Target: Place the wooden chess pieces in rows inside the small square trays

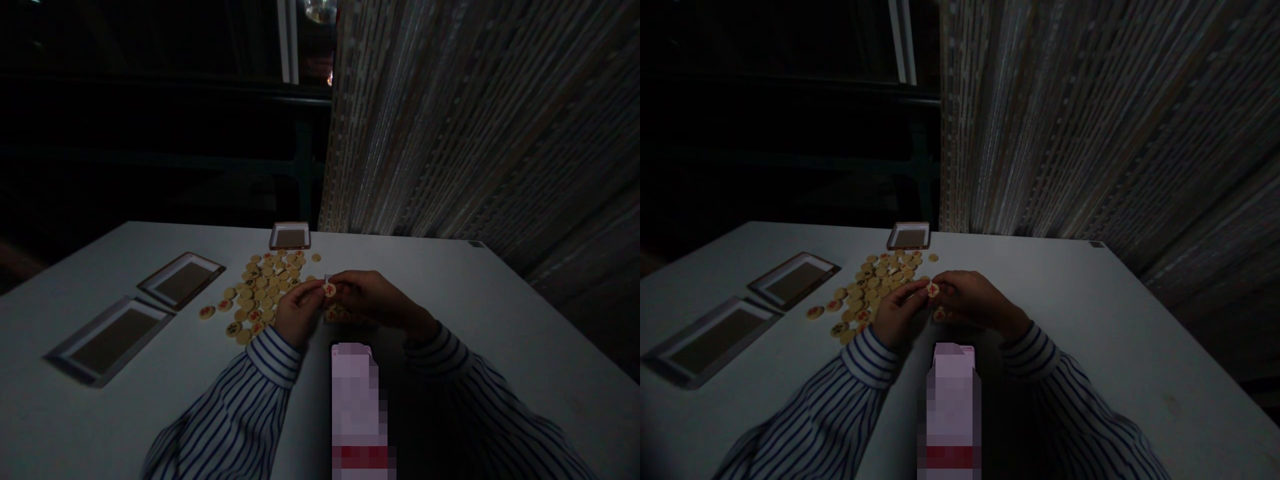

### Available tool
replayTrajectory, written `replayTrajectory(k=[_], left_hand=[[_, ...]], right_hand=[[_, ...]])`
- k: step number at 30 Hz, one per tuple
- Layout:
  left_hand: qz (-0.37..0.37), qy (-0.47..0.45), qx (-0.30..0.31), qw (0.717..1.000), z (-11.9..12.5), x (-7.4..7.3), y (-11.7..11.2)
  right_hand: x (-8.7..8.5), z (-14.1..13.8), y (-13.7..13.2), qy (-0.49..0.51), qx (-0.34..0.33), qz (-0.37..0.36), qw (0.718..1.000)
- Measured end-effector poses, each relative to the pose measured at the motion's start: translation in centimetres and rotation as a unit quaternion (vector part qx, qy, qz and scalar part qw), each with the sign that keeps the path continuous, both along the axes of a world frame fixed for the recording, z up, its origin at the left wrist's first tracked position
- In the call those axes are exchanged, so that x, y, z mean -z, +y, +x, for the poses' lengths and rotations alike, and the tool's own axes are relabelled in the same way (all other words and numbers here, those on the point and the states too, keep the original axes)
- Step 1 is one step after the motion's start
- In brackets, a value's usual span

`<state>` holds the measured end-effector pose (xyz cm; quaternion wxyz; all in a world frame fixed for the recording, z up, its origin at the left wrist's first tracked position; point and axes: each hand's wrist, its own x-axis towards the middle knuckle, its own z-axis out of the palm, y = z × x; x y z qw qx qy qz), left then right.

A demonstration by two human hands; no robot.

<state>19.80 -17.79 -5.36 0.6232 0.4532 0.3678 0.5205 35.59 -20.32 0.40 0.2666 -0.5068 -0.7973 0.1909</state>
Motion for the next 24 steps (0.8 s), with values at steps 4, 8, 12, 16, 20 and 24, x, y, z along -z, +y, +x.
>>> replayTrajectory(k=[4, 8, 12, 16, 20, 24], left_hand=[[-0.003, 0.0, -0.003, 1.0, 0.06, -0.18, -0.12], [0.007, 0.013, -0.001, 1.0, 0.07, -0.14, -0.14], [0.005, 0.01, 0.004, 1.0, 0.04, -0.2, -0.15], [-0.004, 0.01, 0.003, 1.0, 0.07, -0.32, -0.17], [-0.01, 0.007, -0.002, 1.0, 0.15, -0.4, -0.22], [-0.017, -0.001, -0.006, 1.0, 0.19, -0.57, -0.35]], right_hand=[[-0.09, -0.08, 0.07, -0.023, 0.012, 0.001, 1.0], [-0.35, -0.18, 0.08, -0.045, 0.008, -0.001, 0.999], [-0.32, -0.1, 0.1, -0.058, 0.0, 0.015, 0.998], [0.05, 0.04, 0.22, -0.095, 0.003, 0.038, 0.995], [0.18, 0.02, 0.18, -0.114, -0.001, 0.062, 0.992], [0.05, 0.02, 0.03, -0.125, -0.013, 0.077, 0.989]])
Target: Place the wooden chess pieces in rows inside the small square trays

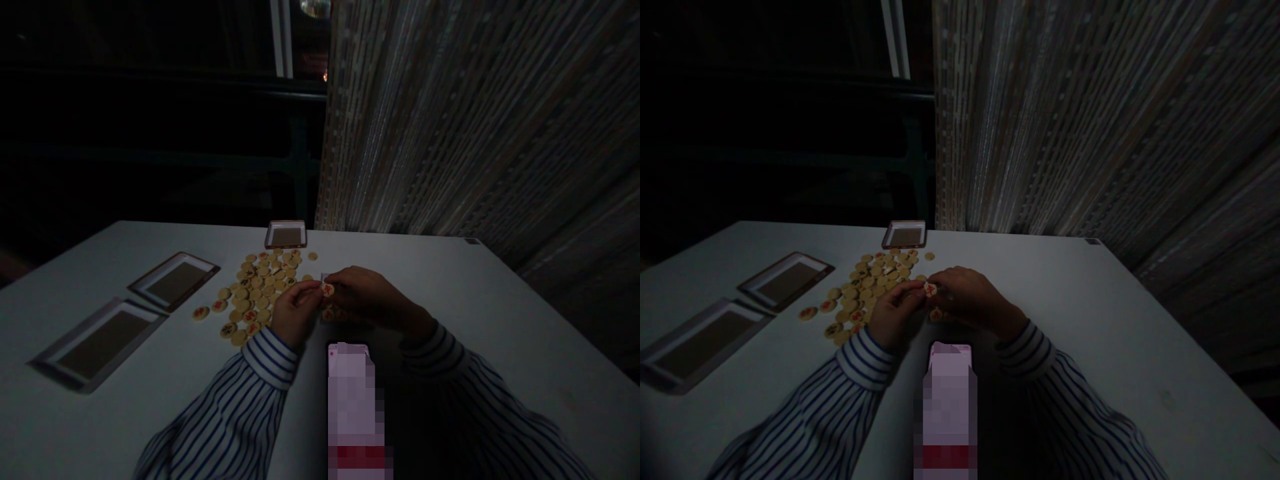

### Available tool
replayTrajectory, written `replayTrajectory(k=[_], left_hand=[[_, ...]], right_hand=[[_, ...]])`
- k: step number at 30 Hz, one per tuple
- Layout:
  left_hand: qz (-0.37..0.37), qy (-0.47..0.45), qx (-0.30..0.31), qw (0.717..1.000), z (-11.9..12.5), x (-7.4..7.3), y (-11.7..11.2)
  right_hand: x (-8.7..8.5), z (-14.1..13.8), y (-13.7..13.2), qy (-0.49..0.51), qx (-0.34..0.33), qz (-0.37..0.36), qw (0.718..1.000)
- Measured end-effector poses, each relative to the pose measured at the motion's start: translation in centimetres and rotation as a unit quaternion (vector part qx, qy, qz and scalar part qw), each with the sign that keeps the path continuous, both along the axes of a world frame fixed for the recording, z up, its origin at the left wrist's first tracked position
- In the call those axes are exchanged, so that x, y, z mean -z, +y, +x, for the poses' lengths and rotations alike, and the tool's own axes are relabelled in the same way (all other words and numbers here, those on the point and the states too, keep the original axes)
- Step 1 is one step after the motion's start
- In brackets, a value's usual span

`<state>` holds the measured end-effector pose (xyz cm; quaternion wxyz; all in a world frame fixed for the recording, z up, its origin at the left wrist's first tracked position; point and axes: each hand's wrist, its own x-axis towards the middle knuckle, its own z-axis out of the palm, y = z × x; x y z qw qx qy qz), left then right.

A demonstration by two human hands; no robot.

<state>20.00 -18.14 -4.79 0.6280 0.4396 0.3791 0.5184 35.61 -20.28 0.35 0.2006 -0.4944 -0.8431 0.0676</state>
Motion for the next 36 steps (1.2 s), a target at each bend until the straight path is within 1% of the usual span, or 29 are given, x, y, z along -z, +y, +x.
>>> replayTrajectory(k=[8, 12, 15, 18, 21, 24, 26, 28, 36], left_hand=[[-0.004, -0.013, 0.006, 1.0, 0.1, 0.0, 0.0], [0.005, -0.002, -0.001, 1.0, 0.1, 0.0, 0.0], [0.025, 0.013, 0.0, 1.0, 0.1, 0.1, 0.0], [0.076, 0.06, -0.017, 0.995, 0.1, 0.6, 0.1], [0.156, 0.155, -0.052, 0.974, -0.1, 1.4, 0.3], [0.234, 0.251, -0.071, 0.937, -0.3, 2.2, 0.6], [0.269, 0.285, -0.07, 0.917, -0.4, 2.7, 0.8], [0.283, 0.298, -0.059, 0.91, -0.5, 3.1, 0.9], [0.266, 0.337, -0.013, 0.903, -0.4, 4.4, 1.1]], right_hand=[[0.4, 0.4, 0.2, -0.012, -0.007, 0.01, 1.0], [0.6, 0.5, 0.3, -0.028, -0.001, 0.018, 0.999], [0.5, 0.5, 0.2, -0.04, 0.0, 0.023, 0.999], [0.3, 0.6, 0.2, -0.044, 0.008, 0.021, 0.999], [0.1, 0.9, 0.2, -0.046, 0.018, 0.018, 0.999], [-0.2, 1.4, 0.2, -0.06, 0.032, 0.013, 0.998], [-0.3, 1.7, 0.1, -0.068, 0.043, 0.007, 0.997], [-0.5, 1.9, 0.1, -0.072, 0.049, 0.0, 0.996], [-0.9, 2.9, -0.1, -0.082, 0.069, -0.01, 0.994]])
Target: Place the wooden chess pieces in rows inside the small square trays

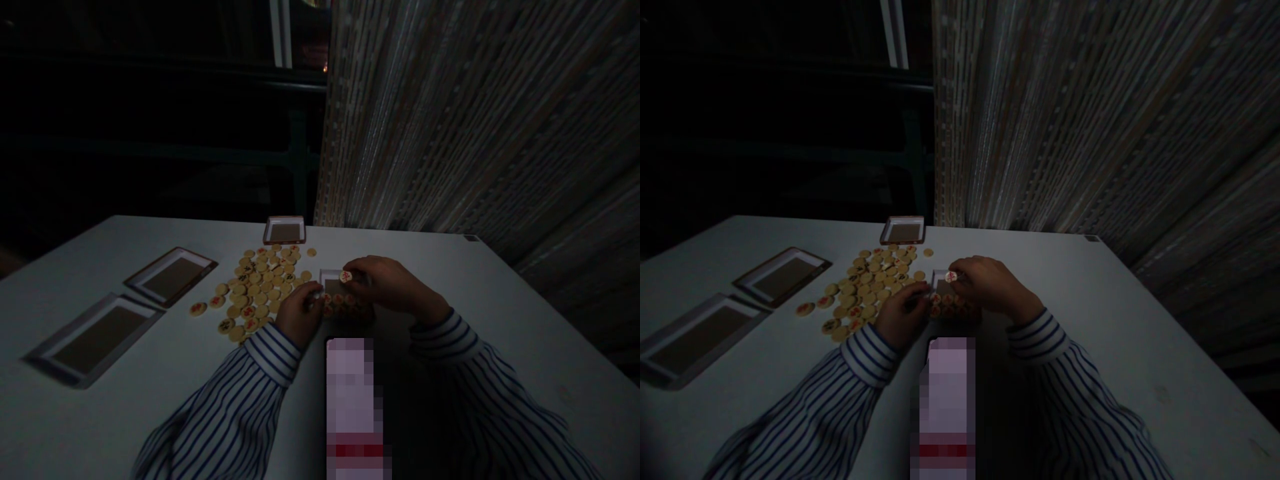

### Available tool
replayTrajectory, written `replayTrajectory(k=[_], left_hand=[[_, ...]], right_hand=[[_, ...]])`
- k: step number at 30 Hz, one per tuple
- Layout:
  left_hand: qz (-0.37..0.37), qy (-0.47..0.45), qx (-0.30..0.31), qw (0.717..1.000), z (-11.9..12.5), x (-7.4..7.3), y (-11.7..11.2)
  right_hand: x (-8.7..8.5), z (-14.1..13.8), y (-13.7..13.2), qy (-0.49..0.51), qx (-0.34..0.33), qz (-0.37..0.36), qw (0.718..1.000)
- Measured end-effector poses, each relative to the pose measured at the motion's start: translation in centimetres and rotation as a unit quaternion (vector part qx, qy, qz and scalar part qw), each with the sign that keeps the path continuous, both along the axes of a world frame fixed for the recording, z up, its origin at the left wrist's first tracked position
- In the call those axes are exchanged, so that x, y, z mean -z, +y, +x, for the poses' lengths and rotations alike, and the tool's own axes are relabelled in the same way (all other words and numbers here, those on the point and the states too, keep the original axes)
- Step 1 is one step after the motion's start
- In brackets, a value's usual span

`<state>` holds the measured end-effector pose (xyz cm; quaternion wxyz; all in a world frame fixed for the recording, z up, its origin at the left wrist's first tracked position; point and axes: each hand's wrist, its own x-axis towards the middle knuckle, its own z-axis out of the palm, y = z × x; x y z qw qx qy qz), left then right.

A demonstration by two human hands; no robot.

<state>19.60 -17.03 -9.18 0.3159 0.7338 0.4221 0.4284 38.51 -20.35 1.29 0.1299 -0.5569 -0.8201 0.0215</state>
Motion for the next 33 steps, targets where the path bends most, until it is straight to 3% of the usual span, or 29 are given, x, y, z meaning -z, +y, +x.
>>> replayTrajectory(k=[10, 24, 33], left_hand=[[-0.002, 0.043, 0.025, 0.999, 0.0, 0.3, 0.0], [-0.021, 0.019, 0.049, 0.998, -0.1, 0.7, 0.0], [0.004, 0.042, 0.041, 0.998, -0.2, 0.0, -0.3]], right_hand=[[0.1, 1.2, 0.2, -0.01, 0.023, 0.004, 1.0], [0.0, 2.1, 0.2, -0.067, 0.051, -0.027, 0.996], [0.4, 2.3, 0.2, -0.087, 0.06, -0.048, 0.993]])
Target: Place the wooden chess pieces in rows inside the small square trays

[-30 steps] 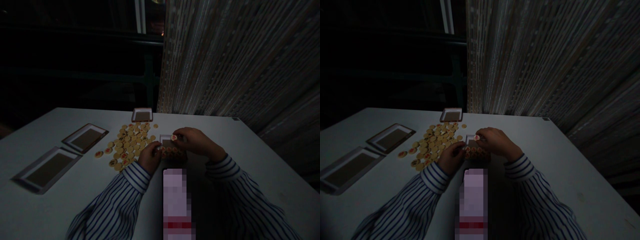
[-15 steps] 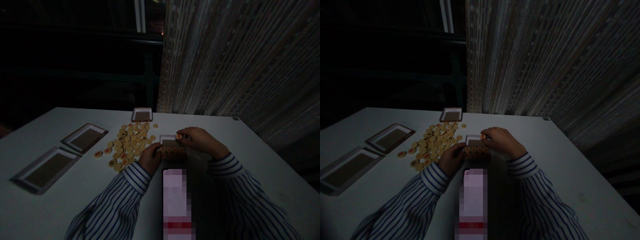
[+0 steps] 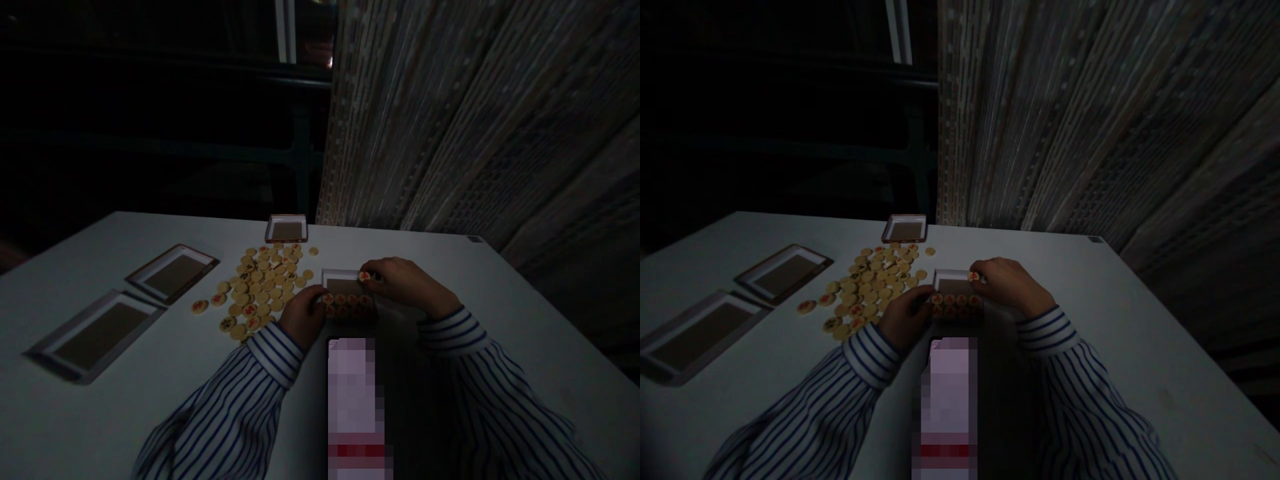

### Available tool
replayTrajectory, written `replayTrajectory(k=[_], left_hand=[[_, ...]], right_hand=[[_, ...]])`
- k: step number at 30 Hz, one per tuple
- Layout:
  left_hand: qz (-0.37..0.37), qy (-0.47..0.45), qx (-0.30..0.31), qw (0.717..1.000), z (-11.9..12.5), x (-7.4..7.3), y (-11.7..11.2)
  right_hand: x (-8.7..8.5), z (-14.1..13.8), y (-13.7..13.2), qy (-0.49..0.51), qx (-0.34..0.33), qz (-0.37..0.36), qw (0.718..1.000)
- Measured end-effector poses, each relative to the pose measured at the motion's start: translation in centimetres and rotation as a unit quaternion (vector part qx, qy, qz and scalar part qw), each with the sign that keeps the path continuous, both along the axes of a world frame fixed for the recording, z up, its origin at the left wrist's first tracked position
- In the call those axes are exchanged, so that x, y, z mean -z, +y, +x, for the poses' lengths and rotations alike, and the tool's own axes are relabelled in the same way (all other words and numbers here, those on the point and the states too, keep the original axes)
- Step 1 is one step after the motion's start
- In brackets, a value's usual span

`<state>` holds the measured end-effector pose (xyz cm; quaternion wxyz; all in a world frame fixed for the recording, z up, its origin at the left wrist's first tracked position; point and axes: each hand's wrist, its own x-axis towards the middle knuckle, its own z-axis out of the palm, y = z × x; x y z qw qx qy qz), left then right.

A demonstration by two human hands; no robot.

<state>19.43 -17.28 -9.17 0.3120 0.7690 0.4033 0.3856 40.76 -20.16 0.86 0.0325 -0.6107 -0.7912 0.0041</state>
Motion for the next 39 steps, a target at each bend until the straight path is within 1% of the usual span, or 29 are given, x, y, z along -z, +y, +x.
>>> replayTrajectory(k=[4, 10, 19, 26, 34, 39], left_hand=[[-0.005, 0.001, 0.009, 1.0, 0.0, 0.0, 0.0], [-0.007, -0.01, 0.012, 1.0, 0.1, 0.4, 0.1], [0.013, 0.002, 0.004, 1.0, 0.0, -0.1, 0.0], [0.007, 0.011, 0.004, 1.0, 0.0, -0.3, -0.1], [0.017, -0.006, 0.011, 1.0, 0.1, 0.3, 0.1], [0.018, 0.006, 0.001, 1.0, 0.1, -0.1, 0.0]], right_hand=[[0.5, 0.2, 0.2, -0.005, -0.001, -0.014, 1.0], [0.9, 0.2, 0.3, -0.008, -0.008, -0.013, 1.0], [1.3, 0.4, 0.5, -0.02, -0.016, -0.031, 0.999], [1.9, 0.7, 0.6, -0.01, -0.027, -0.03, 0.999], [2.2, 0.8, 0.7, -0.013, -0.04, -0.031, 0.999], [2.4, 1.0, 0.7, -0.007, -0.039, -0.033, 0.999]])
